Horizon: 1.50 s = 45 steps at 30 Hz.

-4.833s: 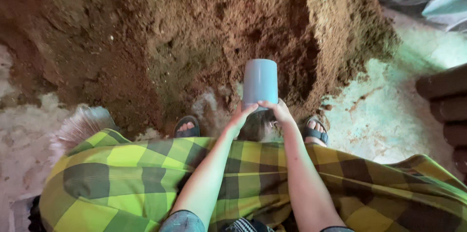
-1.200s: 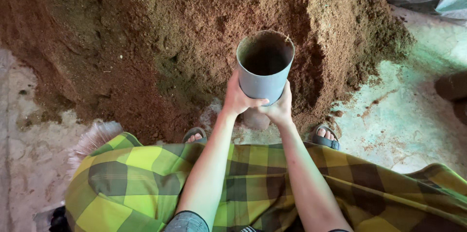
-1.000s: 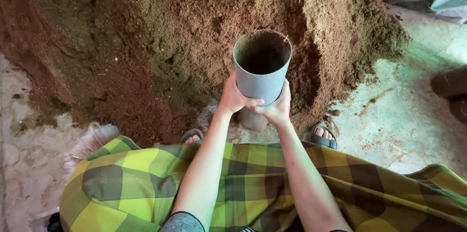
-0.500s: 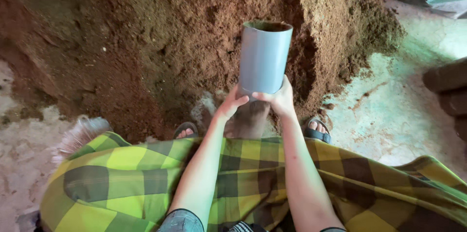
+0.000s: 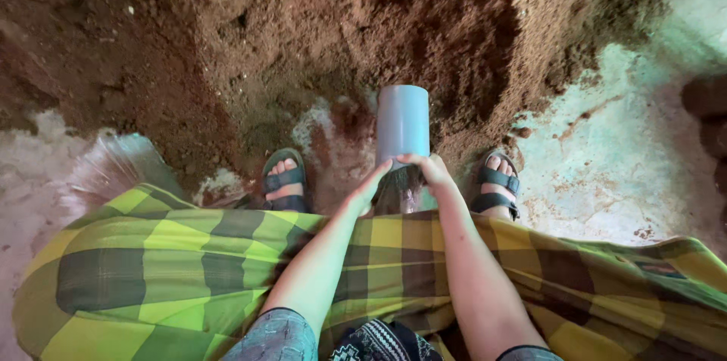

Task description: The person places a plastic lining inside a gray plastic cylinder and fills it with soil from a large pile by hand, packing the soil down into the container.

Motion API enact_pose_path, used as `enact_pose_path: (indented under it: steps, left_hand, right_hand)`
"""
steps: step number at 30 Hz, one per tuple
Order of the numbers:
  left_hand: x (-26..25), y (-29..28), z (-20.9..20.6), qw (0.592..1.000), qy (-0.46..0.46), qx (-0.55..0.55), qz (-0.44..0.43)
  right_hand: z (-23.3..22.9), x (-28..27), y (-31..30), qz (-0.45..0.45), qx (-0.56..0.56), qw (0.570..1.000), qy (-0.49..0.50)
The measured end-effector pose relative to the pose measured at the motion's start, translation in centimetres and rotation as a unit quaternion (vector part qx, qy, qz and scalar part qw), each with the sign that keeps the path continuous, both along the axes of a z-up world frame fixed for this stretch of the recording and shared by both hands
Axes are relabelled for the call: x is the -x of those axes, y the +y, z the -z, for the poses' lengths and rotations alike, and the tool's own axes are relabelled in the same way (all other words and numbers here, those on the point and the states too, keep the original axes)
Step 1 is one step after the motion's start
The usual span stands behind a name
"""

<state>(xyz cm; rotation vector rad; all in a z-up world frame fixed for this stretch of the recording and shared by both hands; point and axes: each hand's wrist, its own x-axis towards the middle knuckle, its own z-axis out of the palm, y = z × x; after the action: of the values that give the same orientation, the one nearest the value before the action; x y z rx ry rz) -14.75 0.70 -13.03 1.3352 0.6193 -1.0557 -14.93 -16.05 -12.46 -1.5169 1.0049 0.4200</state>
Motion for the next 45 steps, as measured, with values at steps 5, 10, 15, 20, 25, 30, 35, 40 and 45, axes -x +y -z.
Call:
enact_pose_path:
  steps: [5,10,15,20,25,30,35,40,45]
  left_hand:
    - [-0.2,-0.7,1.0,0.999,-0.004,-0.029,-0.012]
    - [-1.5,0.7,4.3,0.995,-0.077,-0.059,-0.015]
    - [-4.1,-0.2,8.1,0.981,-0.163,-0.069,-0.078]
    - [-7.3,-0.9,4.8,0.979,-0.177,-0.067,-0.079]
    - [-9.9,-1.1,4.5,0.976,-0.203,-0.047,-0.068]
    - [-11.2,-0.8,4.5,0.976,-0.212,-0.045,0.010]
    - [-11.9,-1.2,1.3,0.986,-0.164,-0.005,-0.011]
    - [-12.2,-0.9,-0.3,0.989,-0.148,0.008,-0.029]
    - [-11.2,-0.4,3.5,0.977,-0.182,0.045,-0.097]
  right_hand:
    - [0.1,-0.5,1.2,0.000,-0.041,0.999,0.008]
    - [2.8,-3.1,0.9,-0.014,-0.069,0.997,-0.034]
    - [2.8,-7.0,0.4,-0.011,-0.094,0.991,-0.093]
    - [1.8,-9.9,0.9,0.023,-0.077,0.991,-0.104]
    - [1.7,-10.2,0.4,0.033,-0.038,0.992,-0.116]
    - [6.1,-8.5,-2.0,0.047,-0.075,0.982,-0.167]
    - [3.9,-8.8,-1.4,0.017,-0.041,0.990,-0.131]
    - [-1.1,-11.3,1.0,-0.054,0.009,0.994,-0.091]
    - [-2.0,-13.1,1.7,-0.064,0.035,0.994,-0.086]
